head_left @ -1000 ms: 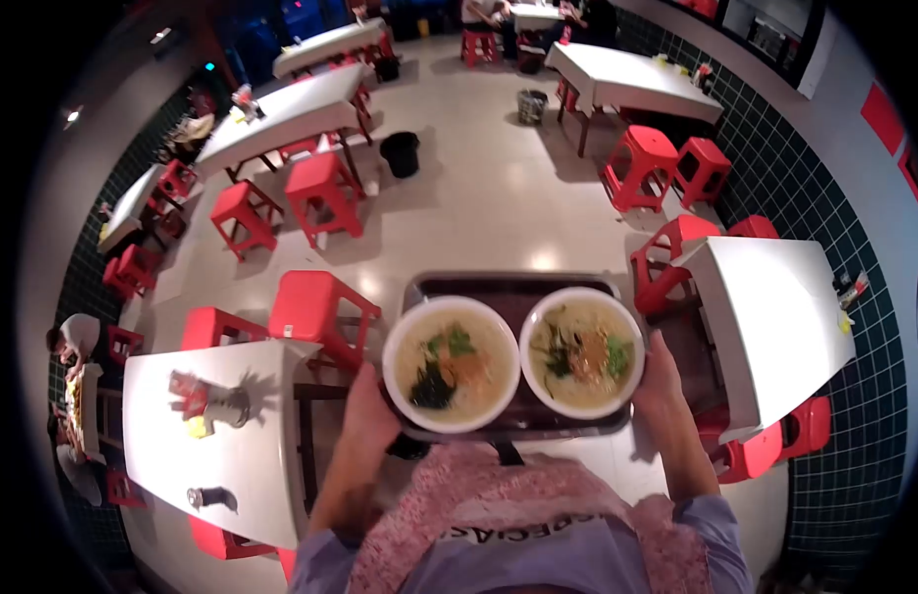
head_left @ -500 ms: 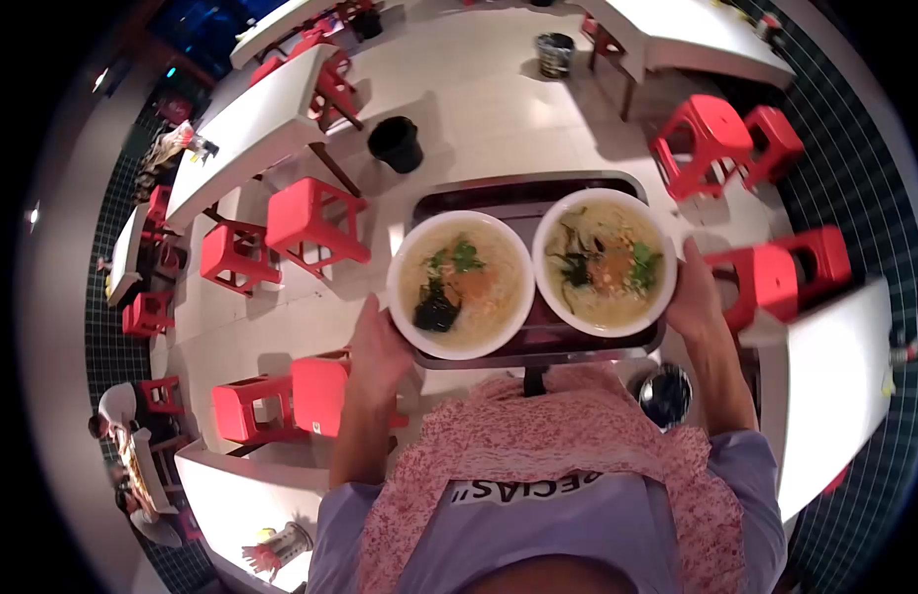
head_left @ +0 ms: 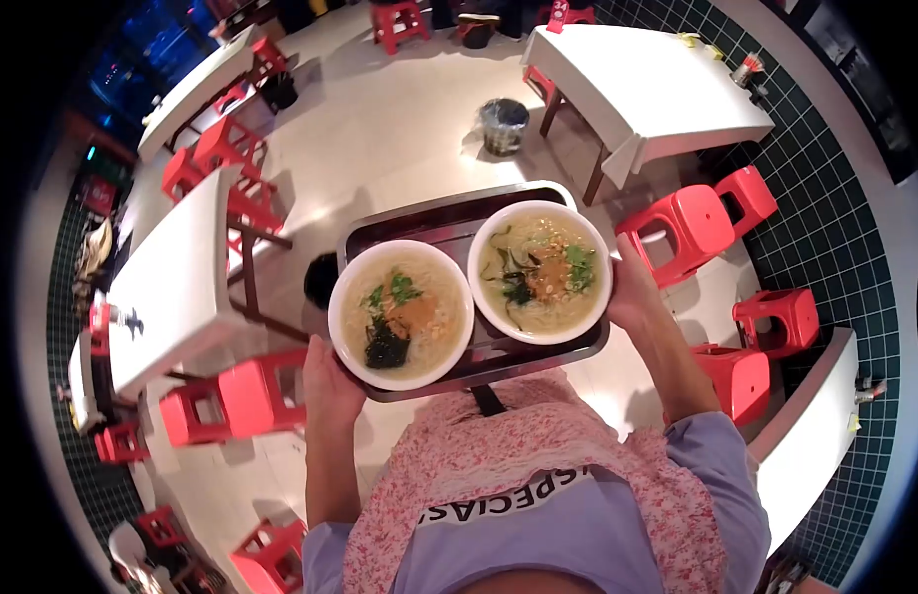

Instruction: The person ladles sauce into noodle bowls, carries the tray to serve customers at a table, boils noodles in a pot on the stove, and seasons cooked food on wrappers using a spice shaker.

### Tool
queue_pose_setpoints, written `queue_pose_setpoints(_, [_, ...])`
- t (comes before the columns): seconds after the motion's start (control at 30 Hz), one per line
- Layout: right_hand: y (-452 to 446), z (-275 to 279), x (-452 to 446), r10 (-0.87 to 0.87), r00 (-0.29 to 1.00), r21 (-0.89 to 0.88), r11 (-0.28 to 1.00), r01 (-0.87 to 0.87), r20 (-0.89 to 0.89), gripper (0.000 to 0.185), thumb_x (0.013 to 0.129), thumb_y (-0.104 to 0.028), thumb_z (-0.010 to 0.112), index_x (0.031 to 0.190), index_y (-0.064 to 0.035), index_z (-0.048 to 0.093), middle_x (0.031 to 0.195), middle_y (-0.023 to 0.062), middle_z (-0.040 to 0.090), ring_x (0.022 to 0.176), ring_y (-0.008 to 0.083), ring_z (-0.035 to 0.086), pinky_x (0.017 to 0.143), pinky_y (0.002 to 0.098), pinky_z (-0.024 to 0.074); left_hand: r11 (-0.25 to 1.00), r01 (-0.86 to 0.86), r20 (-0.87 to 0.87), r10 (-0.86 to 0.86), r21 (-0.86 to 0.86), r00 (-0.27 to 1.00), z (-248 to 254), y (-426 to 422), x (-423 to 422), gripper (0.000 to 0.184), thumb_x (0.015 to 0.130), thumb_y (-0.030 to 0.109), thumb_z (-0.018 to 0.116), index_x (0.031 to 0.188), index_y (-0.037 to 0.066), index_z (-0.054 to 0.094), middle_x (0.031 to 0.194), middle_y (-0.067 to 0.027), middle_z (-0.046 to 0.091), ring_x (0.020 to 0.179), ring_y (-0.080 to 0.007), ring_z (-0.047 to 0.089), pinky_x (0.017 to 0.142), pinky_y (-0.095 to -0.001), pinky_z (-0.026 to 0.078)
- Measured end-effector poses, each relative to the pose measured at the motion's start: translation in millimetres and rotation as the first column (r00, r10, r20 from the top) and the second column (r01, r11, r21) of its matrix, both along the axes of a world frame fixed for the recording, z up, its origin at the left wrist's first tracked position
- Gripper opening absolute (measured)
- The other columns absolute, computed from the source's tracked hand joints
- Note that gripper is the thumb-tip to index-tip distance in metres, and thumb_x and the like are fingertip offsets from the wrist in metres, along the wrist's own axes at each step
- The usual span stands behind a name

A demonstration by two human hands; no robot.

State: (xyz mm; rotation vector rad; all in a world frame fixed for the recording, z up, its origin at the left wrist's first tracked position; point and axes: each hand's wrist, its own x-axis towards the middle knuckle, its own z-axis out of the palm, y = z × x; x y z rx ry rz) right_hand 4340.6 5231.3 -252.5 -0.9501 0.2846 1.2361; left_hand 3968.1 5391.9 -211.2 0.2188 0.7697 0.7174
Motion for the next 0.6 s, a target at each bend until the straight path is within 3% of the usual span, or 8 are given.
queue_pose_setpoints(0.07, [70, 11, 29, -0.028, 1.0, -0.021, 0.999, 0.027, -0.006, 0.067, 0.092, -0.052, 0.033, 0.114, 0.0087, 0.048, 0.117, 0.0196, 0.055, 0.108, 0.0288, 0.053, 0.097, 0.0422, 0.039, 1.0, 0.026, -0.004, -0.026, -0.018, 1.0, -1, 80, 37, 0.057, 0.097, 0.039, 0.022, 0.127, -0.007, 0.036, 0.13, -0.0204, 0.044, 0.123, -0.0319, 0.04, 0.106, -0.0423, 0.028])
queue_pose_setpoints(0.13, [138, 17, 57, -0.056, 0.998, -0.015, 0.998, 0.056, 0.012, 0.067, 0.092, -0.052, 0.034, 0.114, 0.0088, 0.048, 0.117, 0.0197, 0.054, 0.107, 0.0287, 0.053, 0.097, 0.0418, 0.0388, 0.985, 0.058, 0.03, -0.064, 0.163, 0.998, -4, 150, 72, 0.057, 0.097, 0.039, 0.021, 0.127, -0.007, 0.036, 0.129, -0.0195, 0.045, 0.122, -0.0308, 0.041, 0.106, -0.0423, 0.028])
queue_pose_setpoints(0.17, [159, 9, 72, -0.057, 0.998, 0.061, 0.997, 0.057, -0.004, 0.052, 0.093, -0.046, 0.038, 0.088, 0.0019, 0.055, 0.091, 0.0144, 0.062, 0.087, 0.024, 0.06, 0.086, 0.0377, 0.0461, 0.99, 0.049, -0.008, -0.049, 0.131, 0.999, -7, 176, 85, 0.056, 0.097, 0.039, 0.021, 0.127, -0.006, 0.036, 0.13, -0.0188, 0.045, 0.123, -0.0304, 0.041, 0.106, -0.0422, 0.028])
queue_pose_setpoints(0.27, [265, 16, 120, -0.042, 0.999, 0.098, 0.994, 0.04, 0.012, 0.054, 0.095, -0.043, 0.033, 0.097, 0.0055, 0.056, 0.1, 0.0177, 0.062, 0.093, 0.0255, 0.06, 0.089, 0.0378, 0.0451, 0.999, 0.037, -0.068, -0.037, 0.005, 0.997, -8, 280, 148, 0.053, 0.097, 0.038, 0.021, 0.128, -0.003, 0.037, 0.13, -0.018, 0.045, 0.122, -0.0303, 0.041, 0.107, -0.0425, 0.027])
queue_pose_setpoints(0.33, [336, 11, 157, -0.126, 0.992, 0.094, 0.988, 0.125, 0.003, 0.052, 0.096, -0.04, 0.031, 0.107, 0.0069, 0.051, 0.112, 0.02, 0.057, 0.104, 0.0273, 0.055, 0.094, 0.0394, 0.0412, 0.99, 0.008, -0.063, 0.001, 0.14, 0.998, -33, 356, 184, 0.053, 0.097, 0.037, 0.019, 0.128, -0.003, 0.037, 0.131, -0.0183, 0.043, 0.123, -0.0308, 0.04, 0.107, -0.0427, 0.027])
queue_pose_setpoints(0.37, [367, 8, 179, -0.131, 0.991, 0.061, 0.99, 0.129, 0.022, 0.05, 0.096, -0.038, 0.031, 0.108, 0.0062, 0.051, 0.112, 0.0195, 0.056, 0.105, 0.0274, 0.054, 0.095, 0.04, 0.0406, 0.787, 0.313, -0.313, -0.161, 0.531, 0.936, -28, 374, 204, 0.053, 0.097, 0.037, 0.018, 0.129, -0.002, 0.036, 0.132, -0.0178, 0.043, 0.123, -0.031, 0.04, 0.107, -0.0425, 0.026])
queue_pose_setpoints(0.4, [387, 9, 188, -0.14, 0.99, 0.006, 0.99, 0.14, 0.021, 0.048, 0.096, -0.036, 0.031, 0.109, 0.0054, 0.05, 0.113, 0.019, 0.055, 0.106, 0.0275, 0.053, 0.096, 0.0405, 0.04, 0.991, 0.016, -0.189, 0.009, 0.131, 0.982, -23, 398, 224, 0.055, 0.097, 0.038, 0.018, 0.129, -0.002, 0.036, 0.132, -0.0172, 0.043, 0.124, -0.0309, 0.039, 0.106, -0.0425, 0.027])
queue_pose_setpoints(0.6, [582, -12, 323, -0.068, 0.997, 0.046, 0.997, 0.067, 0.023, 0.041, 0.097, -0.031, 0.029, 0.113, 0.0028, 0.047, 0.117, 0.0177, 0.052, 0.107, 0.0278, 0.051, 0.097, 0.0415, 0.0392, 0.998, 0.03, -0.122, -0.038, -0.061, 0.992, -42, 598, 344, 0.058, 0.097, 0.043, 0.019, 0.127, -0.003, 0.039, 0.13, -0.0171, 0.045, 0.122, -0.0304, 0.041, 0.105, -0.0423, 0.028])
